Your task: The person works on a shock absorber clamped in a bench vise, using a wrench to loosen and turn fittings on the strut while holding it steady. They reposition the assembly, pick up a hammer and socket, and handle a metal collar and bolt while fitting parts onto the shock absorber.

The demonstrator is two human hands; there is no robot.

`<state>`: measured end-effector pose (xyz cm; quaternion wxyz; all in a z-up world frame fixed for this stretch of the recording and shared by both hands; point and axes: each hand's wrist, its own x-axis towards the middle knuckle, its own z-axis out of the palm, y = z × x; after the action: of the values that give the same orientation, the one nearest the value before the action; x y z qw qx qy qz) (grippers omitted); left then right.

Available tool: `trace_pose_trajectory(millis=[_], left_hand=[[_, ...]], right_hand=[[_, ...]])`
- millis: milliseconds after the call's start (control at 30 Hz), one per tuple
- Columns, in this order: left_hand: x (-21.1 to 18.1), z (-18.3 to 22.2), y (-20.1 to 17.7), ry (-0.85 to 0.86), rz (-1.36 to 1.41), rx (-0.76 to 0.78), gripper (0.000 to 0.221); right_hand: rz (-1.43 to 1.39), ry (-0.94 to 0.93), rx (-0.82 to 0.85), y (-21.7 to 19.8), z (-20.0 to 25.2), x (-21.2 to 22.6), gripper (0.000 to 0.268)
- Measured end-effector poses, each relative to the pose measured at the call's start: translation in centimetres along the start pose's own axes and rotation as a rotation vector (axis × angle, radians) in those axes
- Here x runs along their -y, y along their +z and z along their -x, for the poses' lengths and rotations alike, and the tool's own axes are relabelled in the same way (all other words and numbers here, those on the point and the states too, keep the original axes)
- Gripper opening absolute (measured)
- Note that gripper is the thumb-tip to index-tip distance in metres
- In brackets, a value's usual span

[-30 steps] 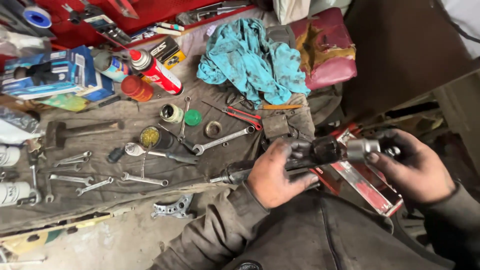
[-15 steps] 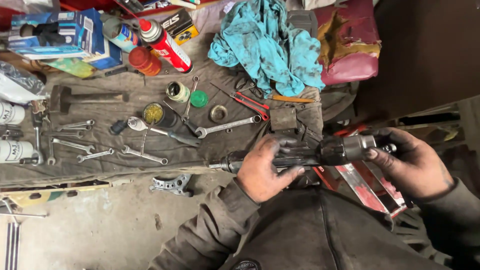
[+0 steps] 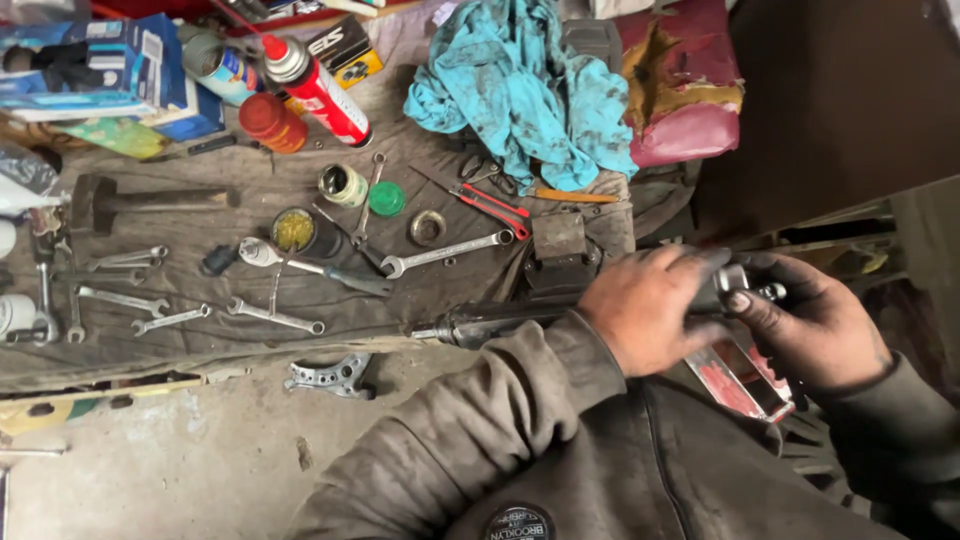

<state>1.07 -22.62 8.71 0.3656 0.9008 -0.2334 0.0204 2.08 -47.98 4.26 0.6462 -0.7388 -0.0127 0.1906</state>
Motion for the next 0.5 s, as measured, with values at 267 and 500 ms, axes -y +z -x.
trace_pose_trajectory(millis=[267, 500], left_hand=[[0.8, 0.1, 0.6, -0.029, 0.174, -0.045, 0.058], [0.9, 0.2, 0.4, 0.006, 0.164, -0.068, 0.058]], right_hand=[[-0.354, 0.142, -0.035, -1.7, 2.2, -2.1, 0.036], [0.052, 0.259, -0.277, -5.2, 3.2, -1.1, 0.027]])
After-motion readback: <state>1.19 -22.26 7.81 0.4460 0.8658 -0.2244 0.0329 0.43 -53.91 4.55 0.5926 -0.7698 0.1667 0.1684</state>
